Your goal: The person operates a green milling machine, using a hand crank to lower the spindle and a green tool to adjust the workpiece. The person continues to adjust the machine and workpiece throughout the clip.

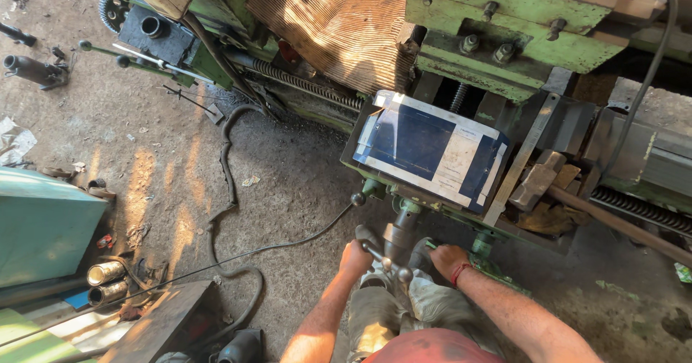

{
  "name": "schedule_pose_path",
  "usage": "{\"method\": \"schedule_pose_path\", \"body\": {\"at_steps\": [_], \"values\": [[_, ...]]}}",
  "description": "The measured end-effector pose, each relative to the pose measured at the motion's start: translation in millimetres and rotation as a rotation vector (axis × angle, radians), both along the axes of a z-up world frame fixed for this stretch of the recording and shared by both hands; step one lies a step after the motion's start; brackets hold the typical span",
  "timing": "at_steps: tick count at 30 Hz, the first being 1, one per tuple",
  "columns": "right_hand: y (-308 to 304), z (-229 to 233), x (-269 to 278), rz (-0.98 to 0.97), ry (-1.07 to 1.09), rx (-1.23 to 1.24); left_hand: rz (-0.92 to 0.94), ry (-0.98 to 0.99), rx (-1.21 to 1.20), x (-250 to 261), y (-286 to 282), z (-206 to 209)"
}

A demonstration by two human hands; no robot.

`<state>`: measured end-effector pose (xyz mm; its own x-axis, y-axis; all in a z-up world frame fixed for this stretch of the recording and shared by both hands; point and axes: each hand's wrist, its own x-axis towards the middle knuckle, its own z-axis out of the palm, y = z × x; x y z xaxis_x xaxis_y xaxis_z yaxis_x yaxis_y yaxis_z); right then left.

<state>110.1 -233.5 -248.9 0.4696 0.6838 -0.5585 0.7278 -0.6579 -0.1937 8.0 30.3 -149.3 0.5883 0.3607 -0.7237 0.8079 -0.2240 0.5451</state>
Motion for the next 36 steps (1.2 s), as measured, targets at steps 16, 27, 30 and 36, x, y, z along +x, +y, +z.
{"method": "schedule_pose_path", "body": {"at_steps": [16,27,30,36], "values": [[-1,-1,0,0.030,-0.012,0.015,-0.131,-0.111,0.333,-10,-30,-37],[-3,-6,-1,0.021,-0.011,0.064,-0.164,-0.142,0.274,-20,-56,-78],[-3,-6,-2,0.026,-0.021,0.074,-0.093,-0.215,0.176,-20,-58,-81],[-3,-7,-3,0.040,-0.007,0.047,-0.066,-0.274,-0.002,-25,-71,-92]]}}
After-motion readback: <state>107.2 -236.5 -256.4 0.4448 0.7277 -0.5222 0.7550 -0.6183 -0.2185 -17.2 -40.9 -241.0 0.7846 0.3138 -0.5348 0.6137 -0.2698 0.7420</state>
